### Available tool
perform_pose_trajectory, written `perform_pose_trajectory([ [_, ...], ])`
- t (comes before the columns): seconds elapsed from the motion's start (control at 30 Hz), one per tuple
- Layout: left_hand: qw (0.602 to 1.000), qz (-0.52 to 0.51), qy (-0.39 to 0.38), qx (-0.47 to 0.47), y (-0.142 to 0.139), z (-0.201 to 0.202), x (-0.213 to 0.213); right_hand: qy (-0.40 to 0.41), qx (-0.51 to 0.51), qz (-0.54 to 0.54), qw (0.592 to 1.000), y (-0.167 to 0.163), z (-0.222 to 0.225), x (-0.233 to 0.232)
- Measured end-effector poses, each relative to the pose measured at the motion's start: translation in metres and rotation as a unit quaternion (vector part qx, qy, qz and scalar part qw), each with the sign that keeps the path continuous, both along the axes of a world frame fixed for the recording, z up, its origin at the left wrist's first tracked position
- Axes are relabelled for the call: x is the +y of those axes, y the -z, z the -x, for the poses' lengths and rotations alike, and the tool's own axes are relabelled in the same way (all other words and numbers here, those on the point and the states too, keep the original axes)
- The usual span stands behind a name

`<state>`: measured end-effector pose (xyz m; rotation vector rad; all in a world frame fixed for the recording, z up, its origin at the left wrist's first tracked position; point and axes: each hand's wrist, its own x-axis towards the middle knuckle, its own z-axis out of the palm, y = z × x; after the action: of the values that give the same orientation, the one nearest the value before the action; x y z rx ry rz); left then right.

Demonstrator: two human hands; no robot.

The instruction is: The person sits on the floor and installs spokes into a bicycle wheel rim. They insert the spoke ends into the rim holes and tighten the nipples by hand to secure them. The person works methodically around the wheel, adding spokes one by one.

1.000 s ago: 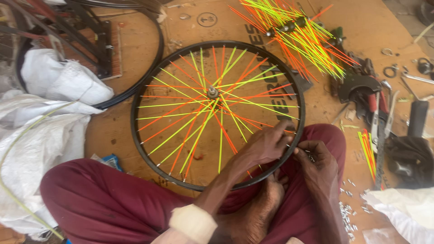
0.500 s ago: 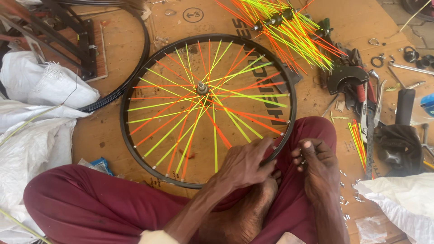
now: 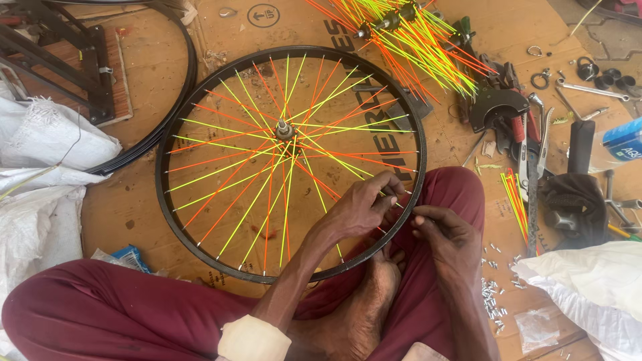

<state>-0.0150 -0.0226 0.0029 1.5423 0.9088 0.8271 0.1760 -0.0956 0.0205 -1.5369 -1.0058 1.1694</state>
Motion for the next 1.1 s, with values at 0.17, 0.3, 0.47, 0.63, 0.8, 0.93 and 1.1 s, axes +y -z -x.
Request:
perform_pose_trajectory([
  [0.17,1.000,-0.008,0.010,0.013,-0.001,0.005,-0.001,-0.011,-0.033,-0.023,0.999,0.007,0.008,0.000],
  [0.3,1.000,-0.030,0.005,0.006,0.001,0.007,-0.003,-0.046,0.020,-0.024,0.998,0.011,0.008,0.000],
  [0.47,1.000,-0.006,0.011,0.004,0.003,0.009,-0.006,-0.065,-0.007,-0.048,0.997,0.014,0.008,-0.004],
  [0.63,1.000,0.014,0.020,0.011,-0.001,0.011,-0.006,-0.061,-0.014,-0.042,0.997,0.014,0.008,-0.003],
  [0.8,1.000,0.024,0.016,0.003,-0.004,0.011,-0.007,-0.060,-0.052,-0.018,0.997,0.005,0.011,-0.002],
  [0.93,1.000,0.010,0.013,0.013,-0.005,0.013,-0.008,-0.043,-0.077,-0.049,0.995,-0.003,0.021,0.000],
  [1.1,0.997,0.007,0.056,0.049,-0.005,0.010,-0.003,-0.037,-0.205,0.038,0.977,-0.011,0.021,0.003],
])
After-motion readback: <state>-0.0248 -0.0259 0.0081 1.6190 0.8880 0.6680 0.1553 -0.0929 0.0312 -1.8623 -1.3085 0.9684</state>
